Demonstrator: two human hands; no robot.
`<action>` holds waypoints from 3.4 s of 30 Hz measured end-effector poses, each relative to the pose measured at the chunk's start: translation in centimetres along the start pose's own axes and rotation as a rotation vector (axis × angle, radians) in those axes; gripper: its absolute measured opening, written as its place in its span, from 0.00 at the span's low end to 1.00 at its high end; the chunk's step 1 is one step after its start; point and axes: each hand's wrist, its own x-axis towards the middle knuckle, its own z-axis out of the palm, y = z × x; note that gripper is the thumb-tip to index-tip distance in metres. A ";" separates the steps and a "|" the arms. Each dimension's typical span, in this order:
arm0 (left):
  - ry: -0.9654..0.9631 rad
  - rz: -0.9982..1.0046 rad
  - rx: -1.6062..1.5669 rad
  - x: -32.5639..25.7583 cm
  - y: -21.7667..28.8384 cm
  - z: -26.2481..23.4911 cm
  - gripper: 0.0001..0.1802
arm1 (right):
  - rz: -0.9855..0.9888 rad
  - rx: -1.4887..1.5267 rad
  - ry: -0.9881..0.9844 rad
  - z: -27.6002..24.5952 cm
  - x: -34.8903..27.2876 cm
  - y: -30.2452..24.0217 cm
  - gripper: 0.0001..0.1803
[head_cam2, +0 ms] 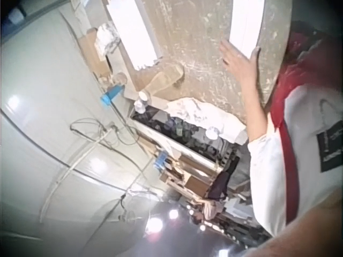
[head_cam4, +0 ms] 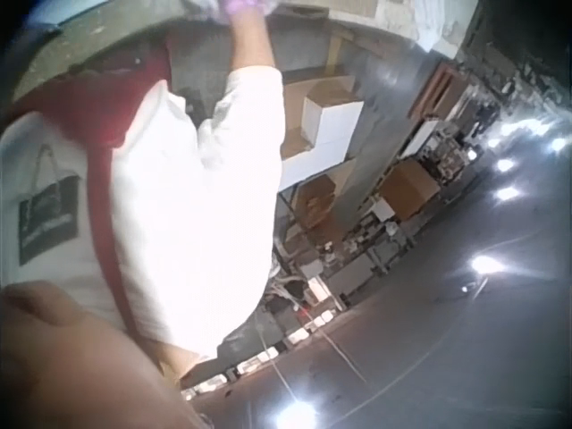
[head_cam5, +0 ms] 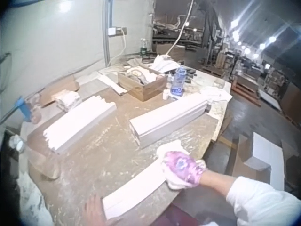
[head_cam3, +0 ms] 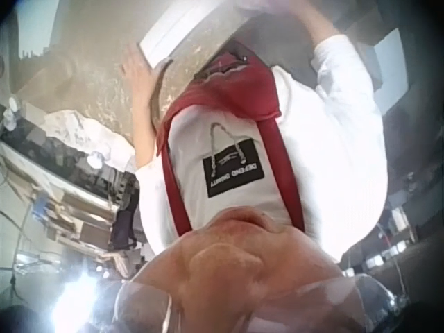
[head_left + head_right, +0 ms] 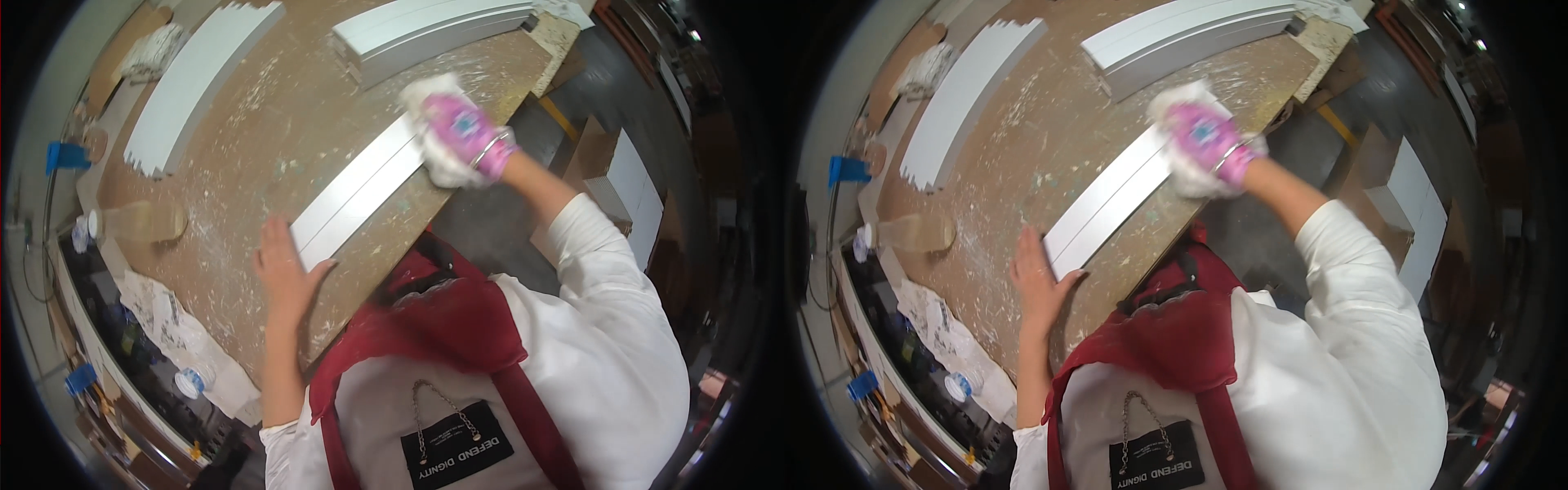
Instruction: The person cleans white slats one at a time using a white cloth and liquid from a bottle.
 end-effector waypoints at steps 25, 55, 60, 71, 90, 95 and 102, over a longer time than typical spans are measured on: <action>0.106 0.014 -0.003 -1.8 -4.5 2.6 0.49 | -0.314 -0.037 0.011 10.2 2.9 -19.2 0.06; 0.312 0.031 -0.417 -6.3 -4.4 2.4 0.29 | 0.239 0.420 -0.003 -0.6 -1.2 -9.6 0.12; 0.306 0.051 -0.401 -4.1 -5.6 2.4 0.37 | 0.174 0.069 0.136 3.0 -1.0 -5.4 0.13; 0.341 -0.076 -0.556 -8.3 -5.0 3.1 0.45 | -0.458 0.205 0.023 10.9 -0.1 -16.4 0.05; 0.358 -0.076 -0.597 -9.0 -5.8 4.2 0.48 | -0.512 -0.051 -0.163 8.3 1.0 -23.0 0.13; 0.447 -0.082 -0.524 -8.4 -5.9 5.0 0.47 | -0.642 0.043 -0.107 10.1 0.1 -26.9 0.10; 0.292 0.039 -0.344 -8.9 -6.1 3.8 0.40 | 0.020 -0.215 0.133 4.4 -0.9 -4.5 0.10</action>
